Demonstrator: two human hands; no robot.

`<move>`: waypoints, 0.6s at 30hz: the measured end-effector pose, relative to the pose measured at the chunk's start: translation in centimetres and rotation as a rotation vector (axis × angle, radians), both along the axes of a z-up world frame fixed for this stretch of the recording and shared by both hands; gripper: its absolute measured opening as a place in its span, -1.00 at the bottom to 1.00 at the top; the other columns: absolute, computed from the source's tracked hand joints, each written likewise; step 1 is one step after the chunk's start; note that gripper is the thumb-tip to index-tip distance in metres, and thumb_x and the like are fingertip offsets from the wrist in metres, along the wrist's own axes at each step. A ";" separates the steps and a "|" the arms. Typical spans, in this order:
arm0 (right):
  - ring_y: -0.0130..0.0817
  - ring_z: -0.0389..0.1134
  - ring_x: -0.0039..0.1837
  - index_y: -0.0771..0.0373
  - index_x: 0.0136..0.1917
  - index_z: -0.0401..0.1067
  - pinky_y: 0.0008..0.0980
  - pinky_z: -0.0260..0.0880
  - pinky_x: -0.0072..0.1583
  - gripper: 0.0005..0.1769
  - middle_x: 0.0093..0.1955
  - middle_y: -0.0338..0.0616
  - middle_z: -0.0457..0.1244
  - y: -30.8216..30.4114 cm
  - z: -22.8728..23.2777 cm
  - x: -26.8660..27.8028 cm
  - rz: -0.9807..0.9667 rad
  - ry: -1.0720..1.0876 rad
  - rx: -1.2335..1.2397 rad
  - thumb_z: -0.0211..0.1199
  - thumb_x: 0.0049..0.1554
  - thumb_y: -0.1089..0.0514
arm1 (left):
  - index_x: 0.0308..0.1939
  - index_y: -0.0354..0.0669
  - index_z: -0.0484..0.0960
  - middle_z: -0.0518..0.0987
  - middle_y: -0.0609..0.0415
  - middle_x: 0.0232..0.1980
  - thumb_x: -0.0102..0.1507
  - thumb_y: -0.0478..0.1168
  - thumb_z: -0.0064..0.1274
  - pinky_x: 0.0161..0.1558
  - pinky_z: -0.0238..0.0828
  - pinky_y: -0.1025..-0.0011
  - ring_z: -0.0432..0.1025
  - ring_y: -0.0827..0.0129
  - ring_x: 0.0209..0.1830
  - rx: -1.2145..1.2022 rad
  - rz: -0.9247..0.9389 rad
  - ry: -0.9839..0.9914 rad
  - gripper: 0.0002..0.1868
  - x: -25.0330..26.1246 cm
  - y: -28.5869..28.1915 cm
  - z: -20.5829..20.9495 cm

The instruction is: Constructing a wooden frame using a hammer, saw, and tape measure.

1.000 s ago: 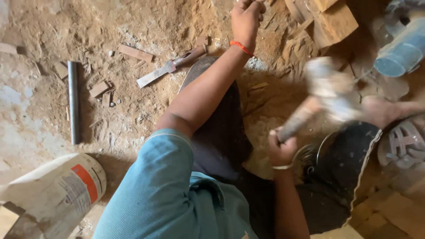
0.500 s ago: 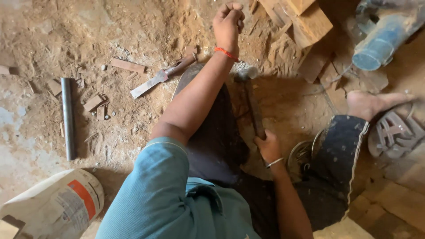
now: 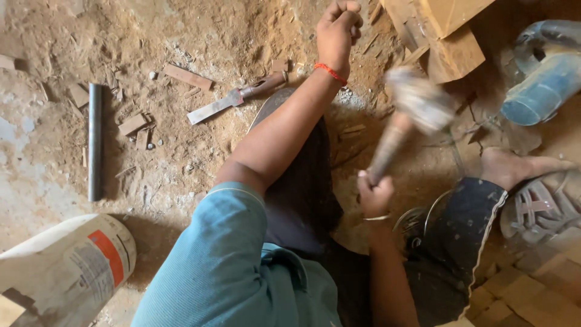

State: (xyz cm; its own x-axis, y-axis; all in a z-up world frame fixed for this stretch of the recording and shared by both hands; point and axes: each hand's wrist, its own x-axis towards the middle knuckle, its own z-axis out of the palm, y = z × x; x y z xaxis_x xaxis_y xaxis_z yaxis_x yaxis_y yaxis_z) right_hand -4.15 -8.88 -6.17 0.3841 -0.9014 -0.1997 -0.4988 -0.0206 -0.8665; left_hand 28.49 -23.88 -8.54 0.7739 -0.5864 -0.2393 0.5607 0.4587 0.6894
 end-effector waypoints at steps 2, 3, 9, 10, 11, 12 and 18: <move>-0.36 0.29 -0.36 0.28 -0.18 0.35 -0.32 0.32 -0.28 -0.80 -0.37 -0.11 0.27 -0.1 -1.5 0.2 -0.001 0.196 0.060 0.30 0.18 0.15 | -0.33 -0.20 0.55 0.52 0.12 -0.47 0.23 -0.43 -0.04 -0.54 0.14 0.51 0.28 0.55 -0.59 0.014 -0.022 -0.001 -0.91 0.1 0.0 -0.8; -0.30 0.28 -0.34 0.30 -0.16 0.34 -0.27 0.31 -0.25 -0.74 -0.36 -0.08 0.25 -0.2 -3.0 -0.2 0.076 0.322 0.053 0.32 0.17 0.10 | -0.33 -0.21 0.56 0.53 0.11 -0.47 0.23 -0.43 -0.04 -0.54 0.16 0.51 0.29 0.55 -0.59 0.031 -0.014 -0.007 -0.90 0.2 0.0 -1.6; -0.22 0.20 -0.27 0.37 -0.21 0.33 -0.19 0.25 -0.17 -0.65 -0.35 -0.05 0.18 0.2 -4.9 -2.3 0.211 0.258 -0.040 0.38 0.12 0.06 | -0.30 -0.22 0.59 0.52 0.11 -0.48 0.26 -0.40 -0.03 -0.57 0.19 0.50 0.29 0.54 -0.61 0.000 -0.020 0.009 -0.90 0.6 0.3 -0.8; -0.27 0.20 -0.27 0.34 -0.21 0.34 -0.21 0.25 -0.16 -0.69 -0.35 -0.10 0.18 0.8 -4.6 -2.3 0.183 0.187 0.000 0.36 0.11 0.08 | -0.29 -0.22 0.60 0.51 0.11 -0.49 0.27 -0.40 -0.03 -0.58 0.19 0.49 0.29 0.53 -0.62 -0.006 -0.023 0.024 -0.90 0.7 0.5 -0.9; -0.27 0.20 -0.27 0.34 -0.21 0.34 -0.21 0.25 -0.16 -0.69 -0.35 -0.10 0.18 1.2 -4.1 -2.4 0.174 0.185 -0.006 0.36 0.11 0.08 | -0.29 -0.22 0.60 0.51 0.11 -0.49 0.27 -0.40 -0.03 -0.58 0.19 0.49 0.29 0.53 -0.62 -0.012 -0.032 0.022 -0.90 0.5 0.4 -0.4; -0.32 0.20 -0.27 0.32 -0.20 0.36 -0.24 0.24 -0.18 -0.73 -0.35 -0.13 0.19 1.4 -3.6 -2.4 0.155 0.162 0.020 0.36 0.11 0.11 | -0.28 -0.21 0.59 0.52 0.11 -0.49 0.26 -0.40 -0.04 -0.59 0.19 0.49 0.29 0.53 -0.62 -0.004 -0.029 0.035 -0.90 0.6 0.4 0.0; -0.40 0.18 -0.34 0.34 -0.15 0.31 -0.30 0.18 -0.29 -0.72 -0.36 -0.19 0.19 3.0 0.7 -1.0 -0.045 0.065 0.207 0.39 0.13 0.16 | -0.30 -0.21 0.57 0.51 0.13 -0.48 0.28 -0.40 -0.02 -0.58 0.19 0.48 0.28 0.54 -0.62 -0.028 0.004 0.013 -0.91 0.2 0.5 -1.1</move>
